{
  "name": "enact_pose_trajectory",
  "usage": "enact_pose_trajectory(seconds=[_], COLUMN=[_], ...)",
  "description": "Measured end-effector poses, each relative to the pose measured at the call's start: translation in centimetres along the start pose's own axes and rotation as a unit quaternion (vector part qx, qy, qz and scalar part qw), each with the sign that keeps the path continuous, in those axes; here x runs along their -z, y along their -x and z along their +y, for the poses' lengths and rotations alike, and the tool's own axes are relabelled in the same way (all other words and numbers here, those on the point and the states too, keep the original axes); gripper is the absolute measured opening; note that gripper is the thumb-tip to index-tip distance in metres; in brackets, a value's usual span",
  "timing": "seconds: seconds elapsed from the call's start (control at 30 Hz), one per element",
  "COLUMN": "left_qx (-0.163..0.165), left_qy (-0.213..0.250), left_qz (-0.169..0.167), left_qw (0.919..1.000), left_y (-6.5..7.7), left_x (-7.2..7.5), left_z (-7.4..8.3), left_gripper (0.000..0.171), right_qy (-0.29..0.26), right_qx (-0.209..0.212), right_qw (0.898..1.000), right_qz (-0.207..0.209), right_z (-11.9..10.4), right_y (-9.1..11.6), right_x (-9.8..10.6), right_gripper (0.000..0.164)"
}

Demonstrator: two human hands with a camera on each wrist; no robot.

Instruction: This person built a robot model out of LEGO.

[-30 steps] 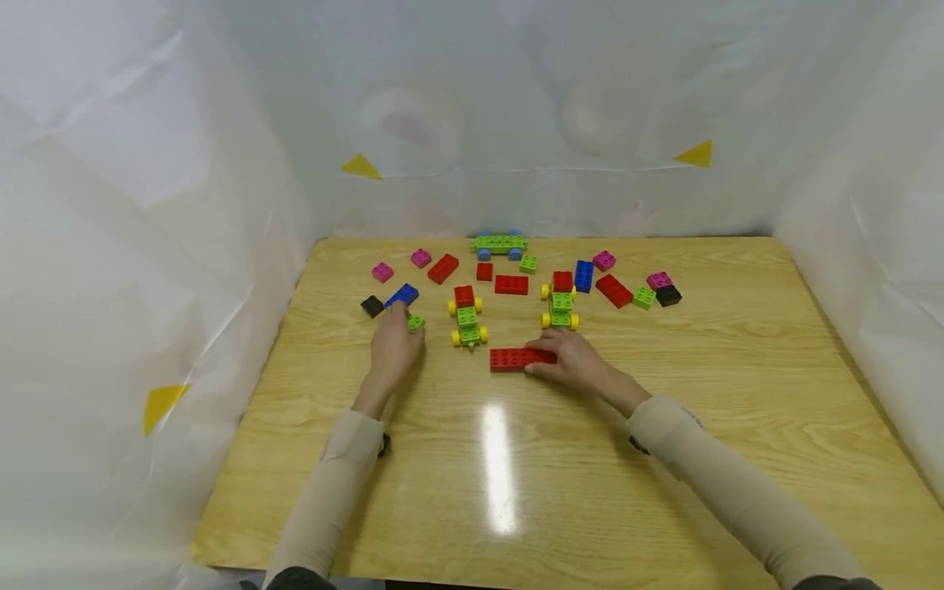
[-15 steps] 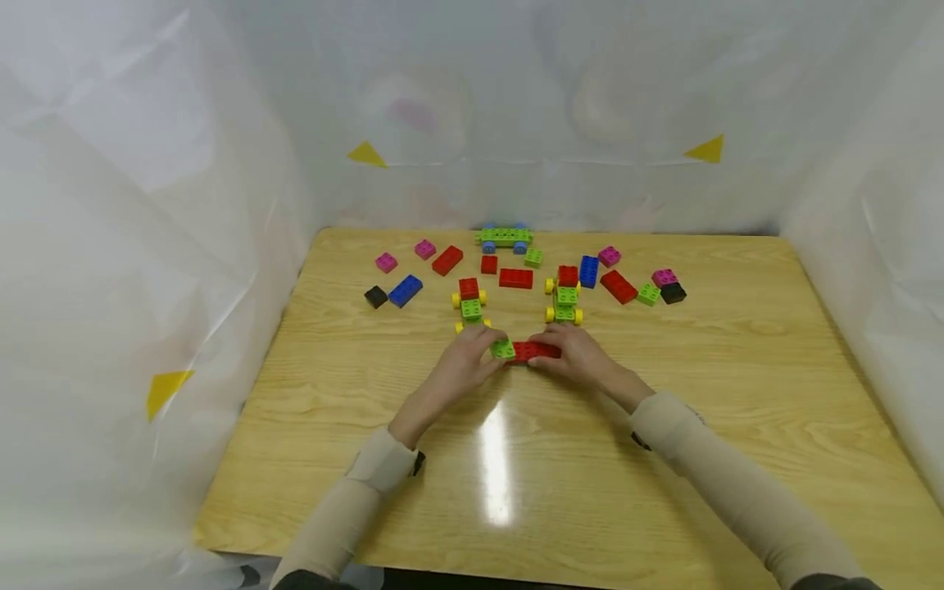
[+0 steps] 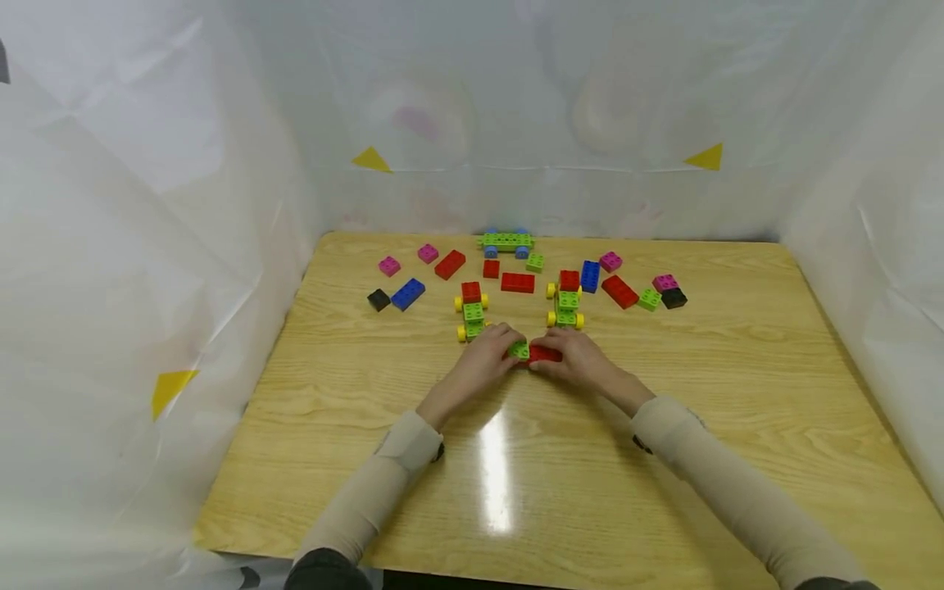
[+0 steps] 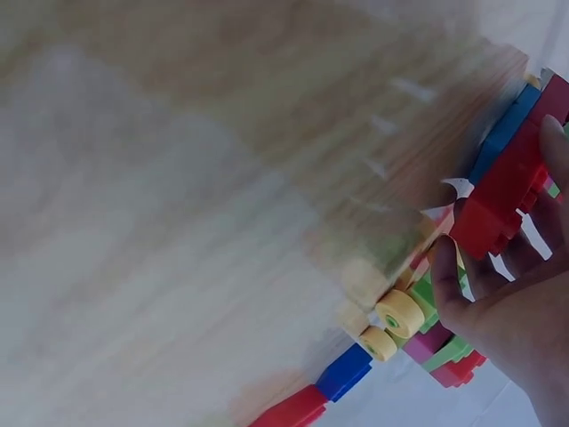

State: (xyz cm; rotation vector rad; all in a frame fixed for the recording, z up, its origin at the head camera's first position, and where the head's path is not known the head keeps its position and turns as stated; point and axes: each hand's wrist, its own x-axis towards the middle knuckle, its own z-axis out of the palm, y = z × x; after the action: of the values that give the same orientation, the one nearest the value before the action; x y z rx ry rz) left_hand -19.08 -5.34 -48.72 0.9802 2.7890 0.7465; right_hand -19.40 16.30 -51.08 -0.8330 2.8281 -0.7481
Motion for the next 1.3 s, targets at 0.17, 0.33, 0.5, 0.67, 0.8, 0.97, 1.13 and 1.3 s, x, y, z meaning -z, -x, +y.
enact_pose_trajectory(seconds=[0.17, 0.33, 0.5, 0.67, 0.8, 0.97, 1.13, 1.3], left_qx=[0.02, 0.011, -0.008, -0.019, -0.026, -0.029, -0.035, -0.037], left_qy=[0.036, 0.061, 0.052, 0.032, 0.022, 0.012, 0.0, -0.013], left_qz=[0.006, 0.007, 0.001, -0.006, -0.008, -0.011, -0.011, -0.011], left_qw=[0.9991, 0.998, 0.9986, 0.9993, 0.9994, 0.9994, 0.9993, 0.9992], left_y=[0.0, -0.2, -0.6, -0.8, -0.9, -0.9, -1.1, -1.2], left_x=[0.2, 0.1, -0.1, -0.2, -0.1, 0.0, -0.1, -0.1], left_z=[0.1, 0.0, -0.1, -0.2, -0.3, -0.1, -0.2, -0.4], left_gripper=[0.029, 0.029, 0.027, 0.025, 0.024, 0.023, 0.021, 0.019], right_qy=[0.0, -0.002, -0.003, -0.002, -0.003, 0.002, 0.011, 0.006], right_qx=[0.01, 0.009, 0.009, 0.012, 0.02, 0.014, 0.005, 0.013], right_qw=[1.0, 1.0, 1.0, 1.0, 1.0, 1.0, 1.0, 1.0], right_qz=[-0.006, -0.005, -0.001, 0.003, 0.007, 0.004, -0.002, 0.001], right_z=[0.1, 0.1, 0.3, 0.4, 0.4, 0.4, 0.3, 0.3], right_y=[-0.1, -0.3, -0.4, -0.3, -0.3, -0.3, -0.2, -0.1], right_x=[0.1, 0.1, -0.1, -0.2, -0.2, -0.3, -0.1, 0.0], right_gripper=[0.043, 0.044, 0.043, 0.042, 0.039, 0.038, 0.041, 0.042])
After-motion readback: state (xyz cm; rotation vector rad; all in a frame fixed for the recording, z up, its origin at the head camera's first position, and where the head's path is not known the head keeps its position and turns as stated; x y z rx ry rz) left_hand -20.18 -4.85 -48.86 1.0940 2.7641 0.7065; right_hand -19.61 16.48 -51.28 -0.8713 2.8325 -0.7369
